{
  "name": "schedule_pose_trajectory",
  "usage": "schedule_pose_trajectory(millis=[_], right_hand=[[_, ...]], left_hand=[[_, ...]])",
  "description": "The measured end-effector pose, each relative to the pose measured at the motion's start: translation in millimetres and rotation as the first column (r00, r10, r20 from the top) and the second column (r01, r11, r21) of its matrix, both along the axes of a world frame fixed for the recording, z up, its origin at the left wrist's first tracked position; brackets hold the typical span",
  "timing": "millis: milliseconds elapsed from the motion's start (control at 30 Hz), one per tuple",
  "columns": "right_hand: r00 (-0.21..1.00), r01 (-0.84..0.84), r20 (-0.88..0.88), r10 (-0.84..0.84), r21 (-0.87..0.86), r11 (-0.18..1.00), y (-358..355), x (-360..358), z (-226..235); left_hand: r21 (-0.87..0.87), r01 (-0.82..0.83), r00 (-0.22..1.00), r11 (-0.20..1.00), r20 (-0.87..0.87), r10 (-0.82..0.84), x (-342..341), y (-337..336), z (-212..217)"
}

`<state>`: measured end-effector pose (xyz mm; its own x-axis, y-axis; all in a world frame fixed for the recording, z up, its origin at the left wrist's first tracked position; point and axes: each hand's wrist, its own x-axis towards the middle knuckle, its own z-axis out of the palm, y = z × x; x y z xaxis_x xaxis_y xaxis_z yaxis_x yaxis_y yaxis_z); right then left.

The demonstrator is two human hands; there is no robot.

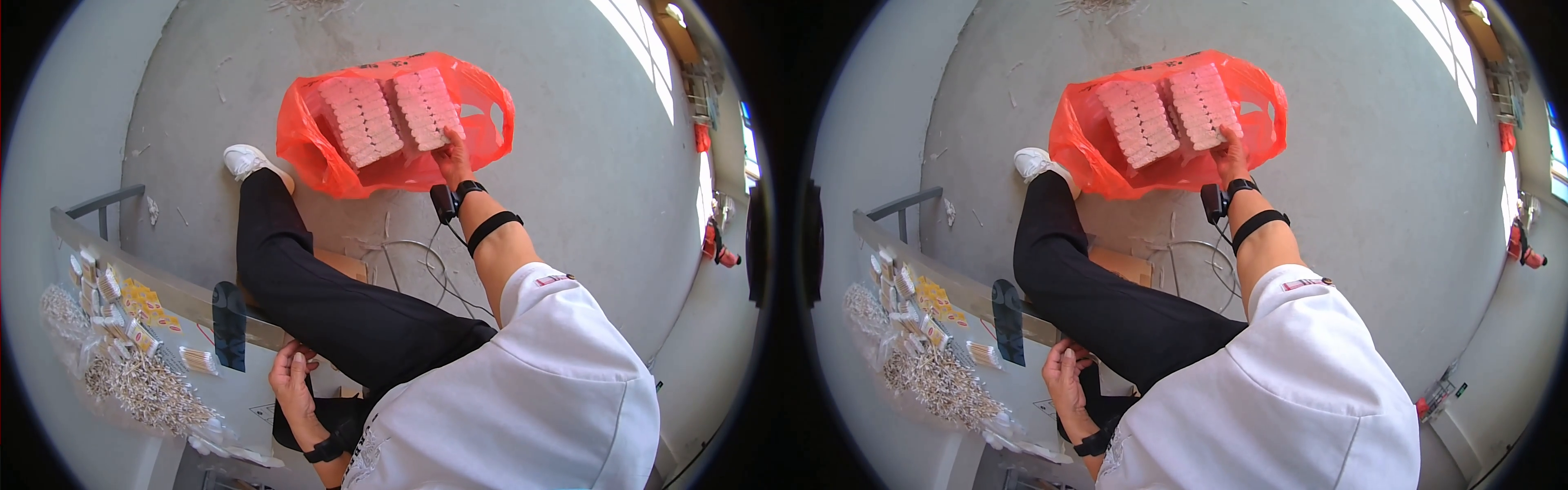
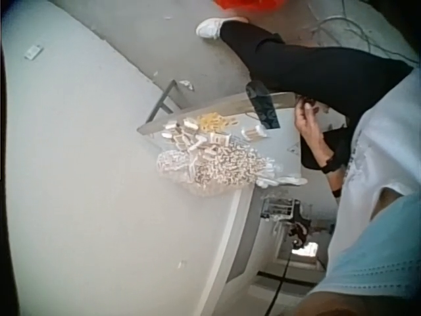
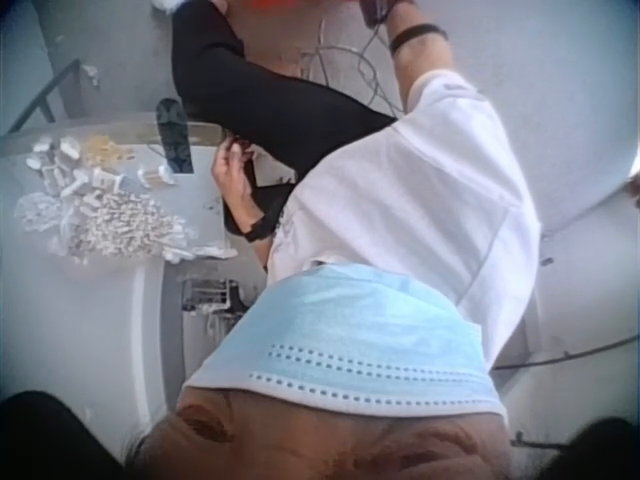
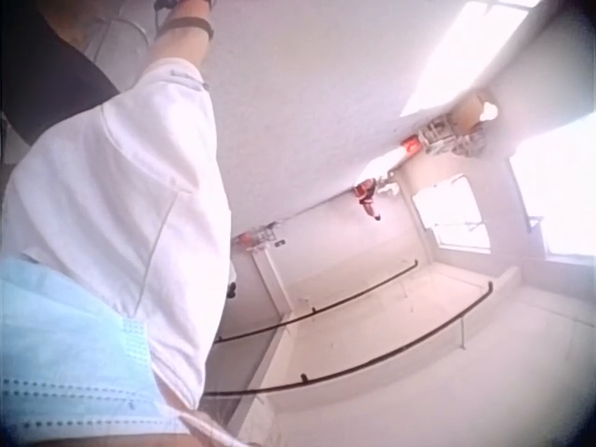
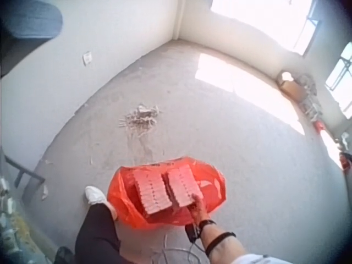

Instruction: Manually sorting and packaging cotton swabs into clear plastic cases and labeling them.

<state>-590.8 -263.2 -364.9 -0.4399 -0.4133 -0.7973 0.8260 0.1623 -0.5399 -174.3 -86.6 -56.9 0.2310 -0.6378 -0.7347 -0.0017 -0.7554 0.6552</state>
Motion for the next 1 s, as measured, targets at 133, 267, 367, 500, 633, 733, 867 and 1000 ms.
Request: schedule_pose_trajectory(millis=[133, 267, 367, 500, 633, 733, 867, 1000], right_hand=[[0.999, -0.025, -0.031, 0.024, -0.030, 0.999, -6, 9, 18], [0.988, -0.153, -0.024, 0.151, -0.082, 0.985, 4, -30, 13], [0.983, -0.181, 0.021, 0.185, -0.121, 0.976, 23, -11, 39], [0.968, -0.201, 0.081, 0.238, -0.321, 0.926, 79, -27, 78], [0.916, -0.333, 0.030, 0.401, -0.504, 0.797, 114, -45, 119], [0.818, -0.531, -0.069, 0.571, -0.473, 0.703, 102, -55, 139], [0.585, -0.725, -0.082, 0.807, -0.500, 0.474, 40, -14, 193], [0.129, -0.850, -0.309, 0.942, -0.524, -0.055, -8, 128, 274]], left_hand=[[-0.019, -0.007, 1.000, 1.000, -0.004, 0.007, 5, 2, -1], [-0.046, 0.016, 1.000, 0.999, -0.018, -0.016, -6, -8, 2], [-0.107, 0.008, 1.000, 0.994, -0.006, -0.008, -6, -3, 13], [-0.172, 0.037, 0.999, 0.984, -0.002, -0.038, -14, -2, 20], [-0.336, 0.054, 0.997, 0.940, 0.078, -0.029, -21, 7, 27], [-0.447, -0.011, 0.998, 0.894, 0.051, 0.037, -15, 16, 34], [-0.620, -0.140, 0.984, 0.772, -0.001, 0.178, -7, 23, 57], [-0.705, -0.373, 0.928, 0.604, -0.269, 0.260, 8, 42, 64]])
